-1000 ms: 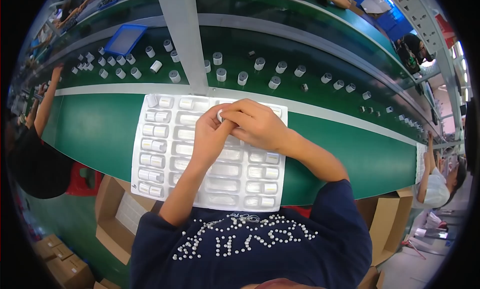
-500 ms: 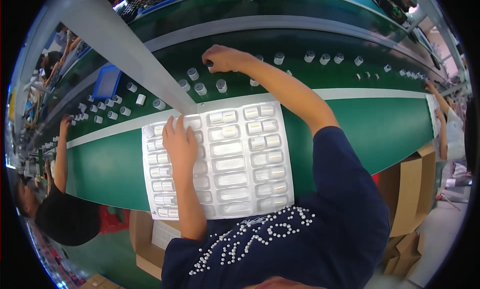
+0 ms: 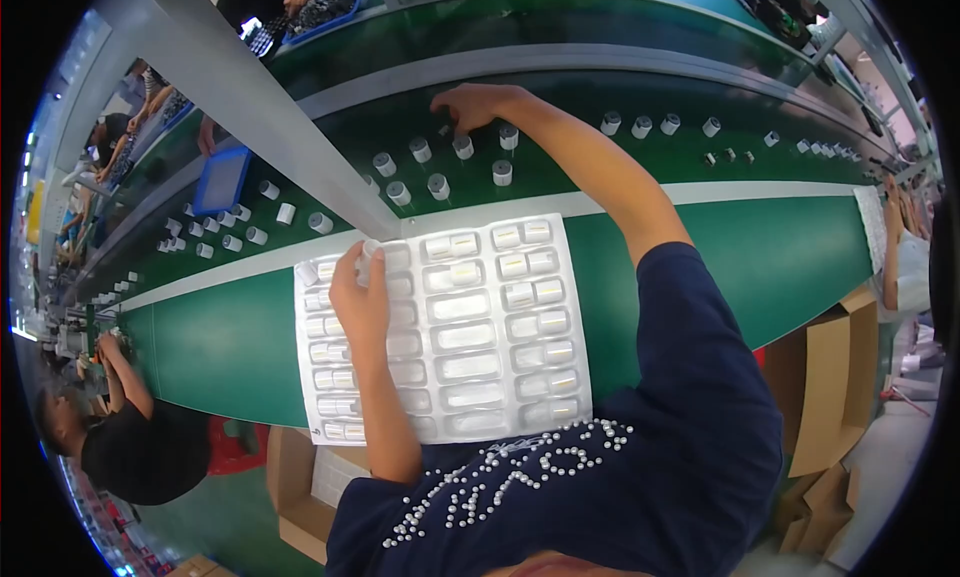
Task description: The person assembles small electronic components into plastic trays by hand, taking them from a cardboard box and placing them onto a conveyor belt.
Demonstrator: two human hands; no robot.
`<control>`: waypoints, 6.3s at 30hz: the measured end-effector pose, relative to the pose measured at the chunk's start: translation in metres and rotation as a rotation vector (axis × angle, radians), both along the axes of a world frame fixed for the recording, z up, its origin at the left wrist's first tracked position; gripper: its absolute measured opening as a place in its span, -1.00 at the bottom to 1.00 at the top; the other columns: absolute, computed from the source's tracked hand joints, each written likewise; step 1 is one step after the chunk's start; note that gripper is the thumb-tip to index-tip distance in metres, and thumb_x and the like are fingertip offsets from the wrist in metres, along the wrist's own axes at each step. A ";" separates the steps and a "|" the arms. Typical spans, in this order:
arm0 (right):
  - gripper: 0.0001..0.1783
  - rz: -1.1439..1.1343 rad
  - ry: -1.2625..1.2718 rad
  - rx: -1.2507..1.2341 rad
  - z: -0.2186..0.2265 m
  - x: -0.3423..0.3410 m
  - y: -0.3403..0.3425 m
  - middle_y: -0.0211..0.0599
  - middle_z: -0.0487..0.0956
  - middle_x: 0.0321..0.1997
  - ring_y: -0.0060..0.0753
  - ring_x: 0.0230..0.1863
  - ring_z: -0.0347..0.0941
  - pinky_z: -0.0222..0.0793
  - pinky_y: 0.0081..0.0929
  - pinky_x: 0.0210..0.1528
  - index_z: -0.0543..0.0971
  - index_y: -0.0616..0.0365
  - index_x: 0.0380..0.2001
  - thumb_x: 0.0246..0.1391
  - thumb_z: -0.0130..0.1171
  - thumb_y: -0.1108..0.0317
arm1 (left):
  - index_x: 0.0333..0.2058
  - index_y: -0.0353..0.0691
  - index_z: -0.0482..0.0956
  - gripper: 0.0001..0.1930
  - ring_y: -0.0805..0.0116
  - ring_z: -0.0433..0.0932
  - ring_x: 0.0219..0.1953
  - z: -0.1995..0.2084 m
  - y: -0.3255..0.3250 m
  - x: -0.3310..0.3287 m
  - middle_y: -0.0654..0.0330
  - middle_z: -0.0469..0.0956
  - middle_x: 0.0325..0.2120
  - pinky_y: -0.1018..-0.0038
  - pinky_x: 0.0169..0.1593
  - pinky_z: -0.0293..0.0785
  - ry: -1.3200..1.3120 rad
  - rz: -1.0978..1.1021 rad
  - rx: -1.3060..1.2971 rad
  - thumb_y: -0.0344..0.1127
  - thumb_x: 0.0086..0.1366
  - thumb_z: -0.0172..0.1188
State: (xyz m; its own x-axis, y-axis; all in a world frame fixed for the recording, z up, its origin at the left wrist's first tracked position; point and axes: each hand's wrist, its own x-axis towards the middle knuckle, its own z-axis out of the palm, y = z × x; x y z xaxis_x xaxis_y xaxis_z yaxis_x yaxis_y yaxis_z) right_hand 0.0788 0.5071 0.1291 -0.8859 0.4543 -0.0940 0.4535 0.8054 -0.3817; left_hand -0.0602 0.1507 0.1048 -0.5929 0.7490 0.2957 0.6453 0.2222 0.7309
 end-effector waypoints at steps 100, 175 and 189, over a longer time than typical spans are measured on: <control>-0.67 -0.527 1.020 -1.011 0.061 0.164 -0.191 -0.26 0.59 -0.01 -0.41 -0.06 0.55 0.52 -0.43 -0.03 0.53 0.32 0.06 0.26 0.16 0.43 | 0.08 -0.36 0.43 -0.60 0.26 0.62 -0.22 0.081 0.000 0.136 0.10 0.56 -0.26 0.46 -0.03 0.59 -1.710 -0.495 0.122 -0.14 0.48 0.05; -0.42 -0.918 0.616 -0.460 0.043 0.331 -0.098 -0.04 0.62 -0.15 -0.37 -0.17 0.62 0.54 -0.52 -0.11 0.41 0.37 0.09 0.07 0.38 0.34 | 0.16 -0.35 0.41 -0.64 0.36 0.55 -0.07 0.085 -0.014 0.203 0.09 0.56 -0.06 0.44 0.05 0.50 -1.562 -0.640 0.187 -0.48 0.40 0.07; -0.58 -0.434 1.001 -1.321 0.100 0.229 -0.205 -0.20 0.56 -0.10 -0.56 -0.23 0.48 0.46 -0.72 -0.20 0.43 0.36 0.17 0.35 0.06 0.33 | 0.08 -0.39 0.38 -0.66 0.28 0.59 -0.08 0.071 -0.007 0.200 0.01 0.56 -0.11 0.50 0.00 0.59 -1.992 -0.555 0.238 -0.26 0.49 0.02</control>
State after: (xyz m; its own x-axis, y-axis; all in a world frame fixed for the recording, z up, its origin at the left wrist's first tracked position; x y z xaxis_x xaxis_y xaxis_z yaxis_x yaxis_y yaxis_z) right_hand 0.3076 0.3023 0.2293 -0.6709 0.7344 -0.1027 -0.2746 -0.3747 -0.8855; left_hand 0.1400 0.1432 0.1759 0.0706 0.9724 -0.2222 -0.9308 0.1443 0.3359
